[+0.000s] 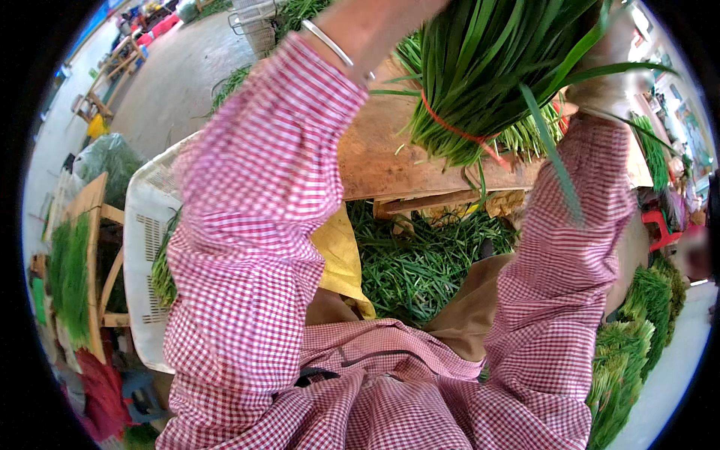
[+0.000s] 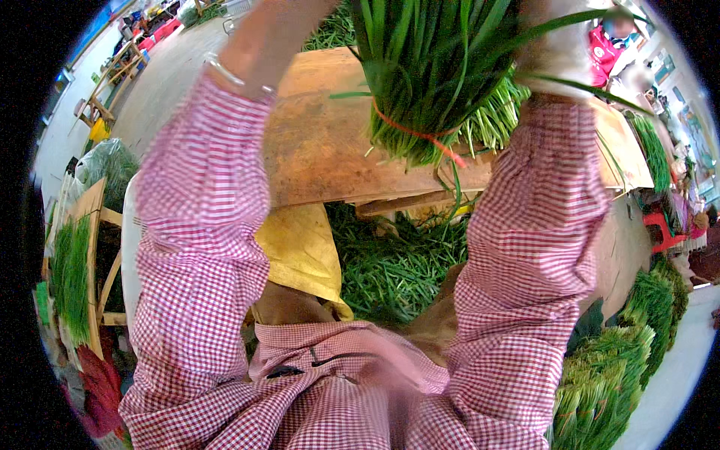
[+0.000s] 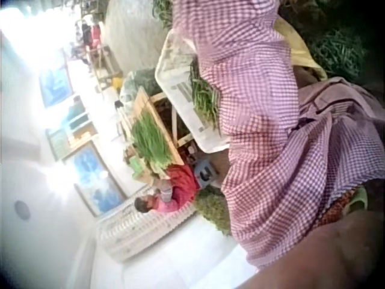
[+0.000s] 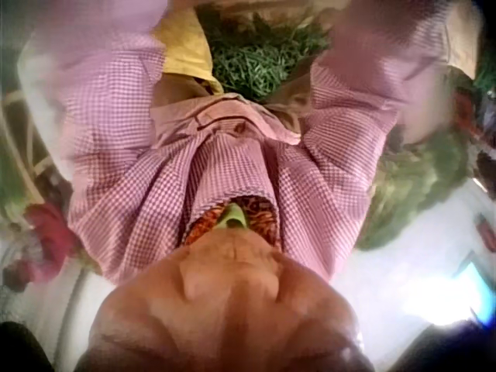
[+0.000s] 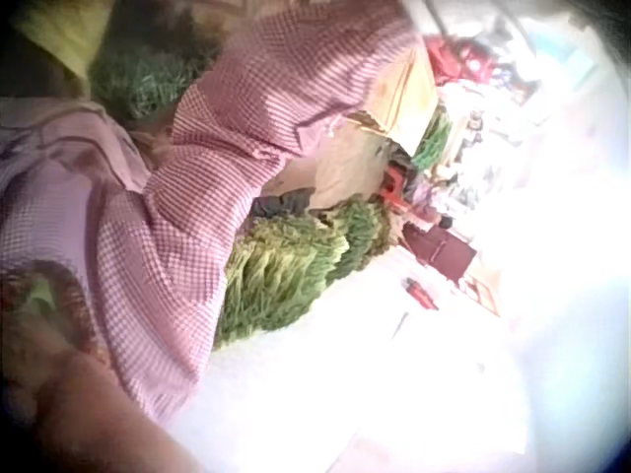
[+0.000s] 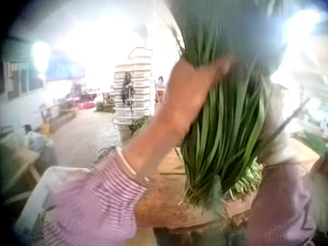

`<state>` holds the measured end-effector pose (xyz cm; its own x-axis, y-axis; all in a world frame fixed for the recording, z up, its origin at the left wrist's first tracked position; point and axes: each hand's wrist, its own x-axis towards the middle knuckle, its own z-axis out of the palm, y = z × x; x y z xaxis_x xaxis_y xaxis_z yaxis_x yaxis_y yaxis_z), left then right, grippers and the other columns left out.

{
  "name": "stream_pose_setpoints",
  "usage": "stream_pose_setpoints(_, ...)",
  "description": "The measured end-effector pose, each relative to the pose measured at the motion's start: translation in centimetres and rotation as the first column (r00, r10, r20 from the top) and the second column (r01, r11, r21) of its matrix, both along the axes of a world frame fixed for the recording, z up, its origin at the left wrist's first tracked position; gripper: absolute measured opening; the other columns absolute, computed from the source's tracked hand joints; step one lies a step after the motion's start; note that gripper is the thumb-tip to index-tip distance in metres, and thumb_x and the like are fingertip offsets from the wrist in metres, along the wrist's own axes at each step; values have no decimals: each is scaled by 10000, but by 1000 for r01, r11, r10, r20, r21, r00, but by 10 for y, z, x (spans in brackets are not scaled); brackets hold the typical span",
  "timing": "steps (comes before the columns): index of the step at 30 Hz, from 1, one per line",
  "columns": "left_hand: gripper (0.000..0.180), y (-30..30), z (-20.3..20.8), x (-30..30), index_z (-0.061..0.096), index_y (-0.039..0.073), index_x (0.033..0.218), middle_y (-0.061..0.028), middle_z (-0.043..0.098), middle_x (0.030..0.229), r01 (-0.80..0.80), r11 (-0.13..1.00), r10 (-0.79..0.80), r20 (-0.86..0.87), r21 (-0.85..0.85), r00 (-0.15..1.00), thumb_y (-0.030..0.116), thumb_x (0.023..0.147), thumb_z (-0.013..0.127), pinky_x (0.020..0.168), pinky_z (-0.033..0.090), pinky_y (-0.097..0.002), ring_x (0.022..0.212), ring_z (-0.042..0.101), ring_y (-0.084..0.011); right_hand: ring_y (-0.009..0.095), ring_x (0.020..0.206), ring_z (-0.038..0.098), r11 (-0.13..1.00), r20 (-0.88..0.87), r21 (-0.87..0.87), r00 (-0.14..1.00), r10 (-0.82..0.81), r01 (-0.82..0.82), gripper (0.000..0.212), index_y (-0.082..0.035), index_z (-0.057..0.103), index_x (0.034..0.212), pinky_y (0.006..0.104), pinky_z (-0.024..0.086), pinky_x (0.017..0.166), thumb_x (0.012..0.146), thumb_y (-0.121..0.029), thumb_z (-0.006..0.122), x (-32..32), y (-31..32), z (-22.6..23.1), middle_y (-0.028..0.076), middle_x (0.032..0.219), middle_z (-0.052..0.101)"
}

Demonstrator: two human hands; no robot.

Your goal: The person sorts bunches of scallions by hand, removing loose or damaged parts, and then wraps a red tie around a large bundle on a wooden table.

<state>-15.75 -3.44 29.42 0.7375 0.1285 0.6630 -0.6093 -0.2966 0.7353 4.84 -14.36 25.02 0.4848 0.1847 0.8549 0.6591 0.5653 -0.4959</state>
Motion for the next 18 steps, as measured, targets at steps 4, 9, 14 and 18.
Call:
stream_pose_setpoints(4, 468, 7, -53, 33, 499, 8, 1249, -109, 627, 1095, -105, 964, 101, -27, -244, 995, 237, 870, 647, 822, 522, -316, 909, 630, -189, 211, 692, 619, 999, -121, -48, 993, -7, 2, 316, -21, 603, 987, 329, 516, 640, 857, -308, 606, 41, 17, -58, 93, 769, 638)
stream_pose_setpoints(9, 437, 6, -41, 7, 516, -44, 1209, -113, 628, 1054, -164, 961, 184, 70, -223, 980, 200, 871, 648, 708, 522, -299, 833, 628, -184, 153, 658, 607, 764, 604, -68, 637, -480, 641, 313, -36, 522, 1182, 268, 500, 561, 903, -178, 512, 14, 19, -31, 76, 834, 631)
stream_pose_setpoints(14, 519, 53, -49, -56, 504, -17, 1209, -105, 584, 1154, -119, 847, 275, 236, -519, 932, 251, 815, 710, 897, 460, -332, 1005, 575, -220, 160, 703, 651, 711, -53, -618, 921, 387, -335, 507, -143, 408, 1376, 235, 537, 543, 893, -100, 557, -172, 8, 65, 136, 1012, 654)
stream_pose_setpoints(18, 461, 87, -121, -147, 455, 38, 1291, -93, 520, 1269, -206, 495, 393, 6, -844, 919, 276, 914, 573, 998, 407, -397, 1149, 503, -243, 286, 718, 650, 825, 642, -502, 751, 154, 260, 347, -49, 641, 929, 389, 519, 653, 771, -357, 659, -185, 126, -9, 156, 751, 654)
